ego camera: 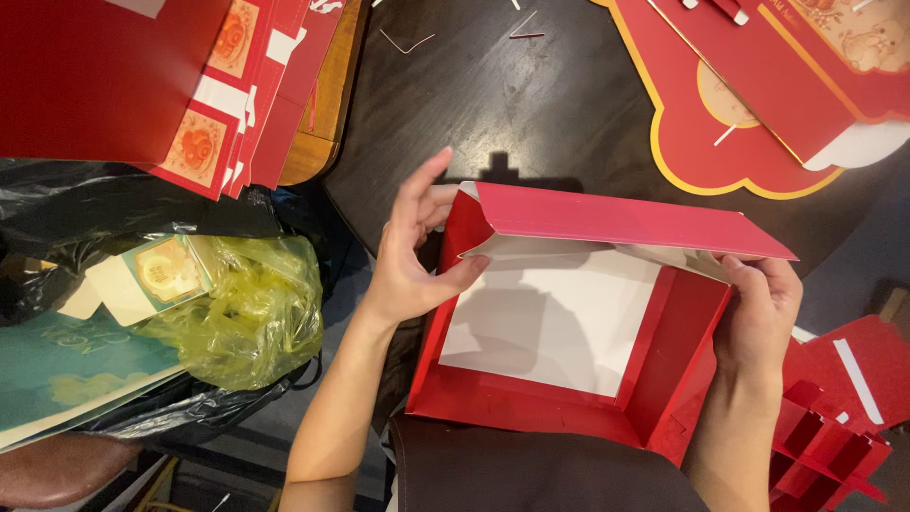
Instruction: The person assembles a red cardboard box by hand, folding the flaps and inserting tabs into slots to form the structure. They manipulate the red box parts and white inner lining, securing the sides and bottom to create a finished container.
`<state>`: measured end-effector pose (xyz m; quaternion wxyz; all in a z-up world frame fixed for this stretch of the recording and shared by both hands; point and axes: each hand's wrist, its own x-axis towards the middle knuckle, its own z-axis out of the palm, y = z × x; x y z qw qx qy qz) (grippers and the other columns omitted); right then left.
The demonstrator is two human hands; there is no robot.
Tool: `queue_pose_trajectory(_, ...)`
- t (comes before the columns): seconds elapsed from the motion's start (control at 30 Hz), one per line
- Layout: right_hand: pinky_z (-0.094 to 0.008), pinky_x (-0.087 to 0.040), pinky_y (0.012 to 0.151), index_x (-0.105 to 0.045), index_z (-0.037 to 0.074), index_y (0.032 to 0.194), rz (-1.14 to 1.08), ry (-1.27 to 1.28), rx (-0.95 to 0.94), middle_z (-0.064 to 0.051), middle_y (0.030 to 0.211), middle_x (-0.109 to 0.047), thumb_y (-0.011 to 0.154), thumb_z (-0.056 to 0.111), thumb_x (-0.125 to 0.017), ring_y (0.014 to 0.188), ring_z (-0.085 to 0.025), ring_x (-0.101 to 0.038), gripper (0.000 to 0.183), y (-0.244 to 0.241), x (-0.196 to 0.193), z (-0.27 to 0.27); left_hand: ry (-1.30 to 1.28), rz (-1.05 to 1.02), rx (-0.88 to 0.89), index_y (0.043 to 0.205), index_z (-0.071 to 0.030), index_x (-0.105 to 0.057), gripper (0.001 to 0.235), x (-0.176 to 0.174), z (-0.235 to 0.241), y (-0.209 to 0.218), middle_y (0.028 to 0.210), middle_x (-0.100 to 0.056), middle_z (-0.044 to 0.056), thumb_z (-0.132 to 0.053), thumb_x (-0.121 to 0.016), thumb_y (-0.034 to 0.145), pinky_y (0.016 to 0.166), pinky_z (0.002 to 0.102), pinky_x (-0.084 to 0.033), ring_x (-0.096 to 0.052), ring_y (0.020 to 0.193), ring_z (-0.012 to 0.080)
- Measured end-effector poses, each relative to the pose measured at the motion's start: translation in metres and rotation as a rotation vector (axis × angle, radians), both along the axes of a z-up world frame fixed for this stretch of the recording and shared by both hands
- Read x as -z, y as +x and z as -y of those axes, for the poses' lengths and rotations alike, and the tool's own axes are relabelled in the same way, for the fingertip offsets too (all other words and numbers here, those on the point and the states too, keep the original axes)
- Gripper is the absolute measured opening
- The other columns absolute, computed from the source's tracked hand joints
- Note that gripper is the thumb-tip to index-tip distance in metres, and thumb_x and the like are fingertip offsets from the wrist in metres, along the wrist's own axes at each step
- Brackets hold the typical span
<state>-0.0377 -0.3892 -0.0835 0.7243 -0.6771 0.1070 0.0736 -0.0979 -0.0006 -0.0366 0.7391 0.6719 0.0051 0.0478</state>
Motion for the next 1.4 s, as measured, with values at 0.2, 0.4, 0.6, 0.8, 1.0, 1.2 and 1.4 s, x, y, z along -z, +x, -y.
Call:
queue_pose_trajectory(0.2, -0.031, -0.055, 0.096, -0.057, 0.003, 0.108, 0.01, 0.302, -0.003, -0.01, 0.107, -0.067, 0.11, -0.005, -0.059, 0.1, -0.018, -0.065, 0.009, 0.006, -0.004, -0.022, -0.114, -0.066, 0.048, 0.143, 0.0, -0.048, 0.063, 0.016, -0.005, 0.003, 0.14, -0.058, 0.012, 0.013, -0.071, 0.085, 0.118, 0.034, -0.044, -0.057, 0.134, 0.0202)
queue_pose_trajectory(0.4, -0.031, -0.059, 0.089, -0.061, 0.01, 0.138, -0.201, 0.379, 0.07, -0.005, 0.109, -0.07, 0.094, 0.0, -0.061, 0.099, -0.015, -0.069, 0.045, 0.019, -0.023, -0.038, -0.218, -0.158, 0.038, 0.126, -0.004, -0.051, 0.041, 0.03, -0.012, 0.004, 0.129, -0.066, 0.012, 0.003, -0.075, 0.094, 0.109, 0.033, -0.052, -0.065, 0.125, 0.0192)
queue_pose_trajectory(0.6, -0.027, -0.057, 0.079, -0.069, -0.001, 0.123, -0.328, 0.252, -0.09, -0.008, 0.106, -0.072, 0.1, 0.005, -0.068, 0.089, -0.013, -0.07, 0.024, 0.033, -0.026, -0.027, -0.361, -0.299, 0.076, 0.12, -0.008, -0.052, 0.041, 0.023, -0.018, 0.015, 0.117, -0.063, 0.008, 0.001, -0.078, 0.091, 0.097, 0.032, -0.055, -0.064, 0.111, 0.0159)
queue_pose_trajectory(0.8, -0.024, -0.054, 0.08, -0.071, -0.004, 0.108, -0.14, 0.15, -0.355, -0.005, 0.098, -0.069, 0.096, -0.01, -0.075, 0.09, -0.009, -0.065, 0.013, 0.043, -0.021, -0.005, -0.2, -0.366, 0.183, 0.132, -0.007, -0.054, 0.06, 0.012, -0.013, 0.023, 0.119, -0.061, 0.003, 0.002, -0.082, 0.08, 0.101, 0.028, -0.051, -0.061, 0.114, 0.0118)
queue_pose_trajectory(1.0, -0.028, -0.058, 0.091, -0.073, -0.003, 0.113, -0.096, 0.024, -0.502, -0.011, 0.115, -0.076, 0.093, -0.008, -0.061, 0.103, -0.015, -0.073, 0.024, 0.051, -0.035, 0.008, -0.048, -0.437, 0.182, 0.129, 0.0, -0.065, 0.045, 0.007, -0.02, 0.026, 0.126, -0.072, 0.012, 0.0, -0.077, 0.085, 0.104, 0.032, -0.056, -0.07, 0.116, 0.0165)
queue_pose_trajectory(1.2, -0.029, -0.055, 0.095, -0.066, -0.003, 0.136, 0.049, -0.032, -0.615, -0.014, 0.128, -0.069, 0.091, -0.013, -0.054, 0.11, -0.017, -0.068, 0.048, 0.041, -0.05, 0.005, 0.025, -0.325, 0.207, 0.128, 0.0, -0.064, 0.04, 0.022, -0.034, 0.016, 0.132, -0.07, 0.02, -0.003, -0.073, 0.089, 0.105, 0.037, -0.055, -0.069, 0.118, 0.0224)
queue_pose_trajectory(1.4, -0.034, -0.062, 0.09, -0.055, 0.001, 0.148, 0.166, 0.182, -0.686, -0.021, 0.146, -0.063, 0.09, -0.015, -0.049, 0.113, -0.026, -0.071, 0.06, 0.01, -0.07, 0.005, -0.246, -0.145, 0.251, 0.125, -0.005, -0.065, 0.029, 0.051, -0.055, 0.001, 0.135, -0.068, 0.023, -0.021, -0.07, 0.102, 0.123, 0.056, -0.045, -0.064, 0.135, 0.0363)
